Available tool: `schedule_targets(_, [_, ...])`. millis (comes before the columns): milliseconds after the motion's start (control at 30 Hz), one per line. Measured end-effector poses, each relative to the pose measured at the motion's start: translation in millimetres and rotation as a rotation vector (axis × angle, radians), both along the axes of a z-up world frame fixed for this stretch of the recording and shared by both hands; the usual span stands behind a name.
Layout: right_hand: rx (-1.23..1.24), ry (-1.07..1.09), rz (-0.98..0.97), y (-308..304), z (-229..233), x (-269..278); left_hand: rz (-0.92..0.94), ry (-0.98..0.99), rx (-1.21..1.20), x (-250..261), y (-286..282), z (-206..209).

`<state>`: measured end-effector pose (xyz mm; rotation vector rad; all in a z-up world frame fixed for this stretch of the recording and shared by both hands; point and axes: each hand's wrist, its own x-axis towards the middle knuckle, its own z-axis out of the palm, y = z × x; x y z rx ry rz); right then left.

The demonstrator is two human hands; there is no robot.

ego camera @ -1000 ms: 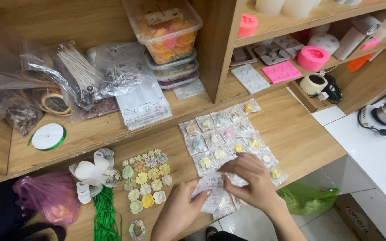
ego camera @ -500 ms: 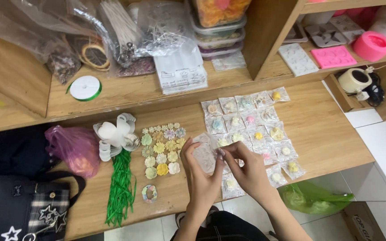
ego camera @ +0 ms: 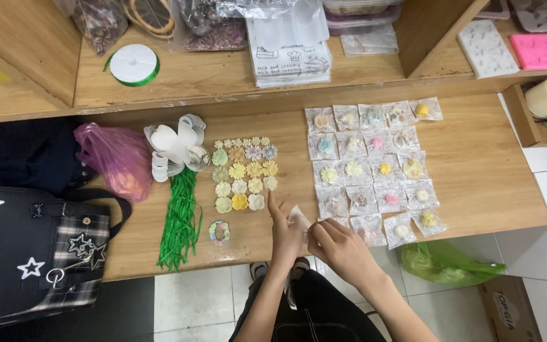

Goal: The person picks up small flower-shaped wax melts from the table, places each one into a small clear plastic bag, and sets the filled bags in a grid on the table. They occasionally pick up a printed paper insert and place it into a bag before sealing it.

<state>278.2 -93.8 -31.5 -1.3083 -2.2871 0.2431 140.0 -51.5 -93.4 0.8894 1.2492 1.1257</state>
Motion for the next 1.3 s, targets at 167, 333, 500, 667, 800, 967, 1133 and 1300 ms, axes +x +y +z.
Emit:
schedule_targets(167, [-0.101,0.098,-0.137,0.4,-4.7,-6.8,-0.049,0.191,-0.111,13.4,-3.7,-33.9])
schedule_targets(333, [-0.347,0.274,-0.384,3.7,-16.5,-17.1,-0.054,0.197,0.022,17.0,-11.6,-27.0])
schedule_targets(500, [-0.199,0.234,-0.324,8.8,-32.9,-18.8,0.025,-0.005,-0.095,17.2,-5.2,-80.3])
schedule_targets(667, [-0.173,0.145,-0.348,18.4,-43.5,-20.1,-0.054,0.132,-0.161,7.4,-4.7,-88.1])
schedule_targets(800, [-0.205,0.109,-0.416,24.2,-40.1,-27.1,-0.039,0.266,0.040,-1.0,-0.7,-64.7])
schedule_targets(967, [-0.259,0.071,-0.411,39.0,-42.0,-31.0,-0.263,0.286,-0.256,-8.8,7.2,-61.0])
schedule_targets(1133, [-0.223,-0.031,-0.367,40.8,-41.1,-31.5,-0.184,-0.097,-0.567,-8.6,13.4,-48.9])
schedule_targets(1300, [-0.233,-0.079,-0.404,42.5,-58.7,-21.7,-0.267,0.199,-0.179,0.0,12.0,-85.7])
